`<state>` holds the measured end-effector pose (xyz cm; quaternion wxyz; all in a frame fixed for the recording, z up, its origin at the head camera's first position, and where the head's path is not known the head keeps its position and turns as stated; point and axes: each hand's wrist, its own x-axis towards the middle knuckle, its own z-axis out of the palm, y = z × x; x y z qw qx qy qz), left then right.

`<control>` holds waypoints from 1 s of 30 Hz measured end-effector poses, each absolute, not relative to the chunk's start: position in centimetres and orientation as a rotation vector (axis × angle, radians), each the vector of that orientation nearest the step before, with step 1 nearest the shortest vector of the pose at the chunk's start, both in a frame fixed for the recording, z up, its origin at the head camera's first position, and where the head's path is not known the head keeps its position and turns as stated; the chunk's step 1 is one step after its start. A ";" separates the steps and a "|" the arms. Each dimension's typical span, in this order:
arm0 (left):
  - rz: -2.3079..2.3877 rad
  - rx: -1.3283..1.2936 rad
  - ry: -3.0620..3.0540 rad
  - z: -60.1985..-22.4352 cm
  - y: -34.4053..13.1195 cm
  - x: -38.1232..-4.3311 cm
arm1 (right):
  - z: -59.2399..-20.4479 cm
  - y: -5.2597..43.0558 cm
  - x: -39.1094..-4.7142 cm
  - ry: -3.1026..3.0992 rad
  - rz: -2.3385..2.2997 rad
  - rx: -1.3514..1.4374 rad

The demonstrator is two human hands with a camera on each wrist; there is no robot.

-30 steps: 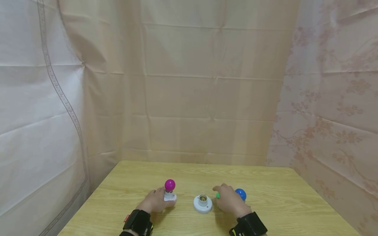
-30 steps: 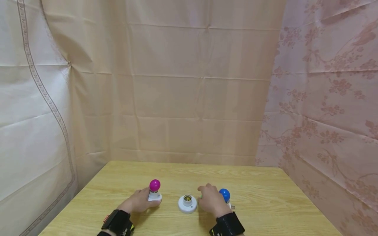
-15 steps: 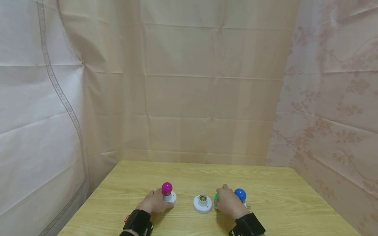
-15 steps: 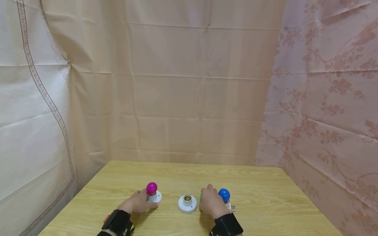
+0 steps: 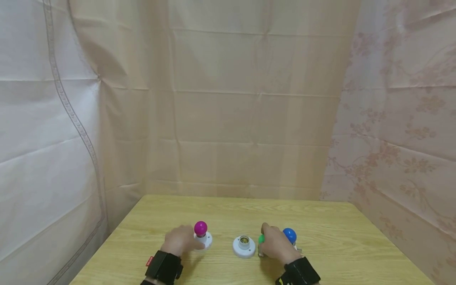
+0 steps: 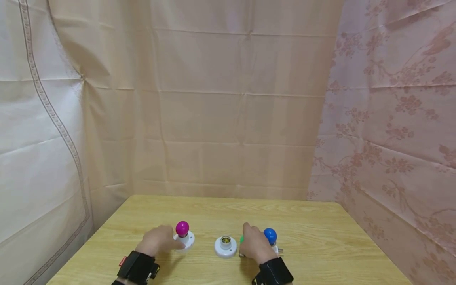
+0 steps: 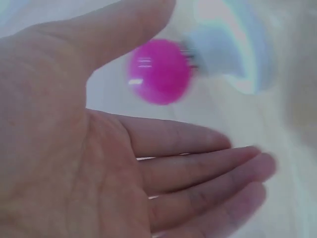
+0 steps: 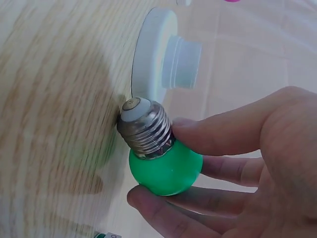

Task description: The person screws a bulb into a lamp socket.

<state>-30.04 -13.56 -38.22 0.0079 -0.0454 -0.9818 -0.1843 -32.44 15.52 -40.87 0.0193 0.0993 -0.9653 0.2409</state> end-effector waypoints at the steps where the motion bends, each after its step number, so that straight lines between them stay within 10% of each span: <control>1: -0.561 -0.142 -3.066 -37.8 -13.4 -29.8 | -40.8 15.5 -32.5 -2.995 0.739 0.316; 13: -0.823 -0.620 -2.946 -37.2 -10.5 -29.7 | -40.0 15.7 -32.1 -2.983 0.711 0.358; 30: -0.770 -0.600 -3.071 -38.7 -5.3 -30.8 | -37.6 16.6 -31.0 -2.930 0.942 0.555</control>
